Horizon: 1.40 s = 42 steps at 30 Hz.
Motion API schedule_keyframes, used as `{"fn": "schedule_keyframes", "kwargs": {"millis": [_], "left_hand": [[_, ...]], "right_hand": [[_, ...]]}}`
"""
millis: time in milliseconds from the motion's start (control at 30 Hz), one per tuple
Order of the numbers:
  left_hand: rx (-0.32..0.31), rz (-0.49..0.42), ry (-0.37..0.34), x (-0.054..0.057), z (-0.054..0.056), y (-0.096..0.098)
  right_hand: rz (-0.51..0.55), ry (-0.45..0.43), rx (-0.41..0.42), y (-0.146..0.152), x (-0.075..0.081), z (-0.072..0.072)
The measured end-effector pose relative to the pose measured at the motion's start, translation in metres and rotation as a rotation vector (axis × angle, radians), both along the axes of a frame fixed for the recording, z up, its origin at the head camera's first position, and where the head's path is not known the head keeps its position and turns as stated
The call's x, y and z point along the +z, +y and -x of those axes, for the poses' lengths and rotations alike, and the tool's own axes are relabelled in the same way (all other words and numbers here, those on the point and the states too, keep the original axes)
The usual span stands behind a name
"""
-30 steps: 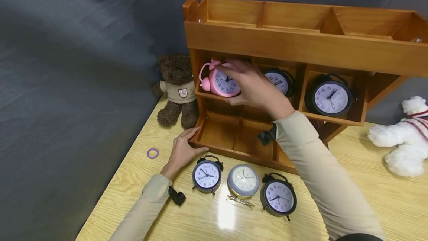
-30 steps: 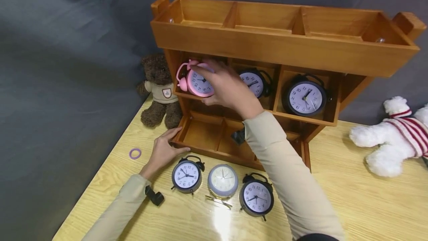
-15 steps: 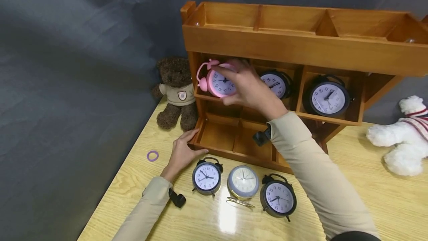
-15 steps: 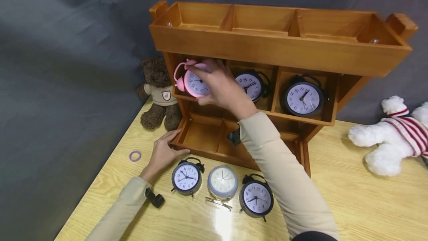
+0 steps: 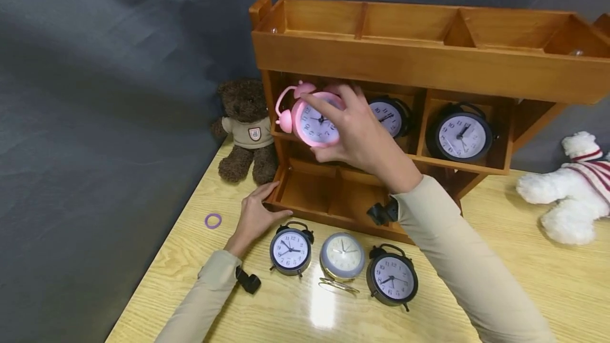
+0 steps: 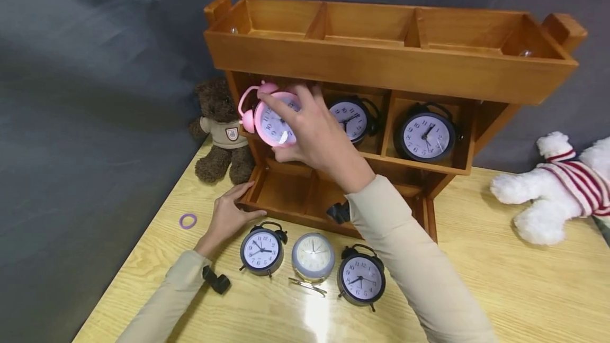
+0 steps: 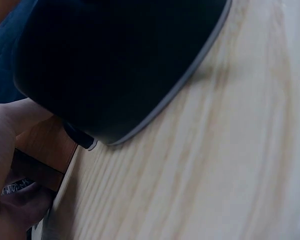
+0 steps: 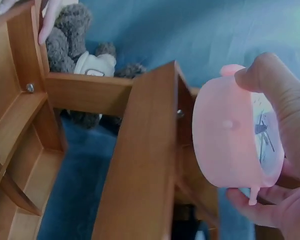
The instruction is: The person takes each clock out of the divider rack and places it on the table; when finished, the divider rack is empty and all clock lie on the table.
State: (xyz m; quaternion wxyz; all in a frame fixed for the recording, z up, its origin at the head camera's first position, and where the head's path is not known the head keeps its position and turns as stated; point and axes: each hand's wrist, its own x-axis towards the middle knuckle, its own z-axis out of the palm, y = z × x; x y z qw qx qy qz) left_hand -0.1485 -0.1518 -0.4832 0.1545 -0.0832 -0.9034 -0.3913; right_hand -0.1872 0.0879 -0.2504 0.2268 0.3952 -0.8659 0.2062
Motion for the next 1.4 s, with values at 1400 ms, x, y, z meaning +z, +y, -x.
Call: {"fn": "schedule_keyframes", "kwargs": {"millis": [1400], "left_hand": [[0.000, -0.040, -0.035, 0.000, -0.001, -0.002]], "right_hand": [[0.140, -0.323, -0.921, 0.172, -0.146, -0.213]]}}
